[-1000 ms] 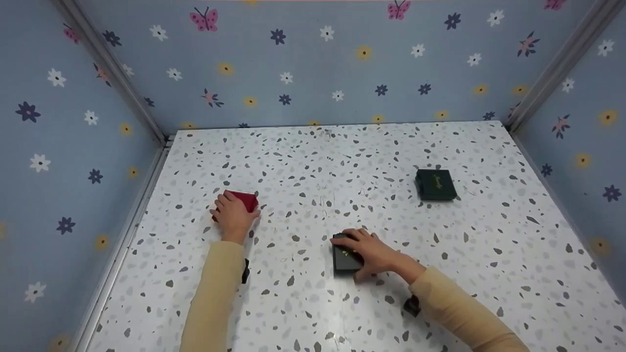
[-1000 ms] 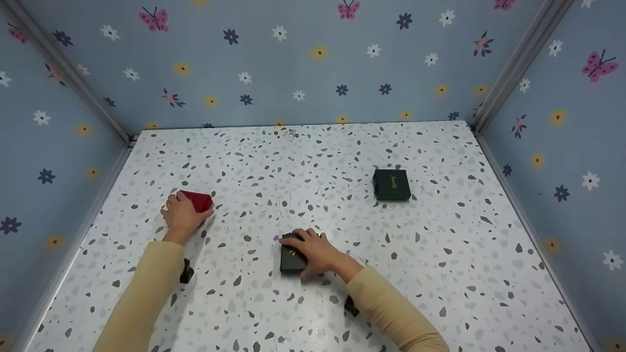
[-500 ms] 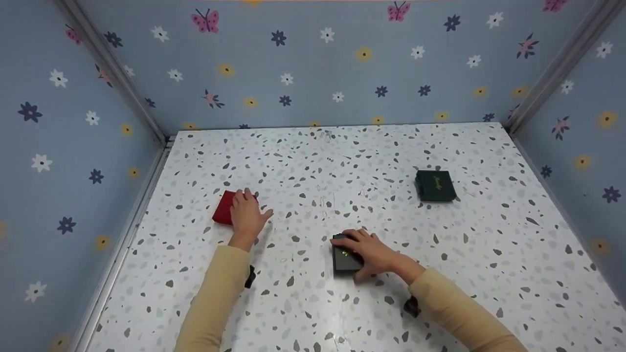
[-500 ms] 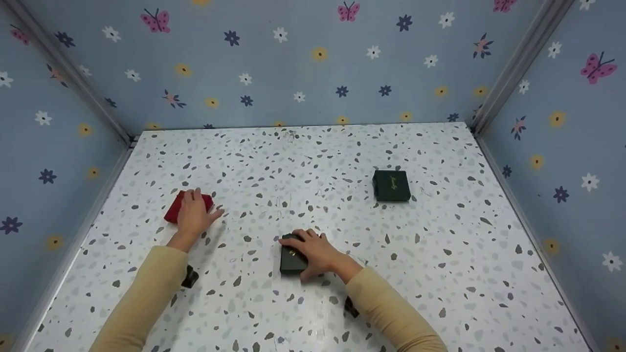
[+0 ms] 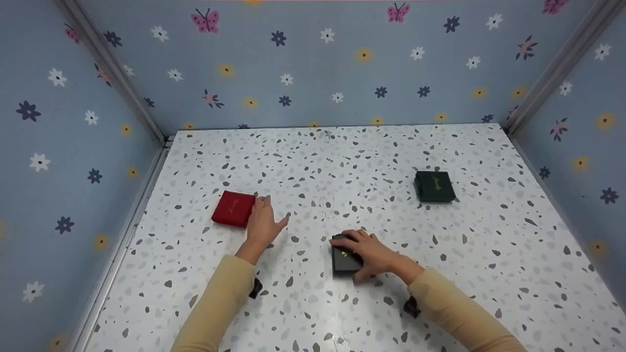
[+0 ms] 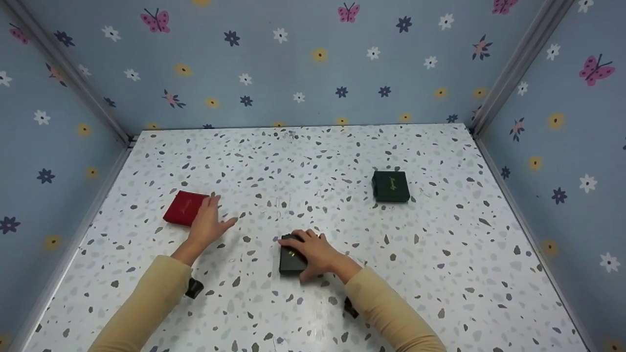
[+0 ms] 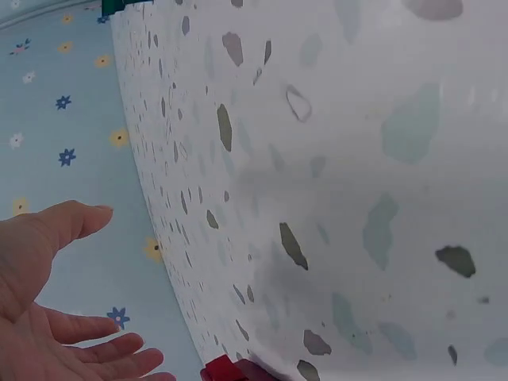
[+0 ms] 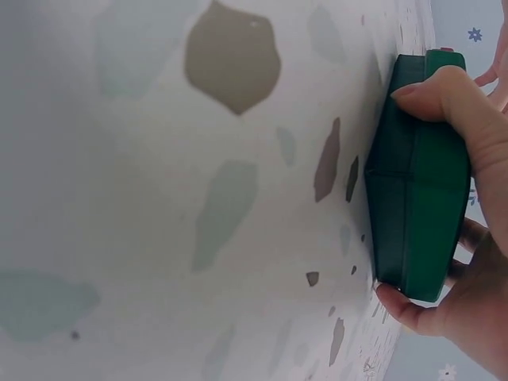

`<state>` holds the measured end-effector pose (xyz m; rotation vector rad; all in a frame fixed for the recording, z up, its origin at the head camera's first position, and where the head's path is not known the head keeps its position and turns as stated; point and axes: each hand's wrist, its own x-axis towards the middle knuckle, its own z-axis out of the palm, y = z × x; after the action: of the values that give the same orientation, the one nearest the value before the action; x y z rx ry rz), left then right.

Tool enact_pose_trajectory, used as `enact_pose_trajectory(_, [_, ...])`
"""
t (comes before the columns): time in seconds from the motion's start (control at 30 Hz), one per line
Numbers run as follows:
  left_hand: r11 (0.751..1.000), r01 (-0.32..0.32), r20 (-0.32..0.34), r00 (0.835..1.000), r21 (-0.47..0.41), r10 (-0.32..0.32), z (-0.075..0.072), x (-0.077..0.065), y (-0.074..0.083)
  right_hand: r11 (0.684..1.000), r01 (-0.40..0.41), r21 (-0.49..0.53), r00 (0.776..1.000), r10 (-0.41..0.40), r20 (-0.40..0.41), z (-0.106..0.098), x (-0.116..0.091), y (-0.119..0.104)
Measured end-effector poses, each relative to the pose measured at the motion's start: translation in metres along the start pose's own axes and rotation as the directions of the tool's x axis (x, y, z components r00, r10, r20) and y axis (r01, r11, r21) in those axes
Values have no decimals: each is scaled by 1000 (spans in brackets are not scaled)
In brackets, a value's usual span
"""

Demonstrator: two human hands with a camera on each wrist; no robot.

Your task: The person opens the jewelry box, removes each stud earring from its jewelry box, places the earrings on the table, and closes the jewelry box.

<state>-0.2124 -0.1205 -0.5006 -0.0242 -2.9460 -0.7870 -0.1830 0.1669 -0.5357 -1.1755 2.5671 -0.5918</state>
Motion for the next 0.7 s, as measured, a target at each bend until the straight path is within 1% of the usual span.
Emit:
enact_pose_trajectory(0.23, [995, -28, 57, 998, -91, 33, 6, -12, 11, 1000, 8, 12, 1000, -8, -3, 0, 0, -1])
enact_pose_trajectory(0.37, [993, -61, 72, 995, -105, 69, 9, -20, 16, 1000, 7, 11, 1000, -7, -1, 0, 0, -1])
enact_pose_trajectory(0.47, [986, -90, 88, 991, -137, 103, 11, -26, 20, 1000, 6, 12, 1000, -6, -2, 0, 0, 0])
enact_pose_trajectory(0.6, [969, -139, 110, 980, -203, 163, 15, -34, 23, 1000, 2, 8, 1000, -2, 1, 0, 0, 0])
enact_pose_trajectory(0.7, [964, -146, 140, 974, -223, 180, 18, -39, 25, 1000, 2, 4, 1000, -2, 2, 0, 1, 0])
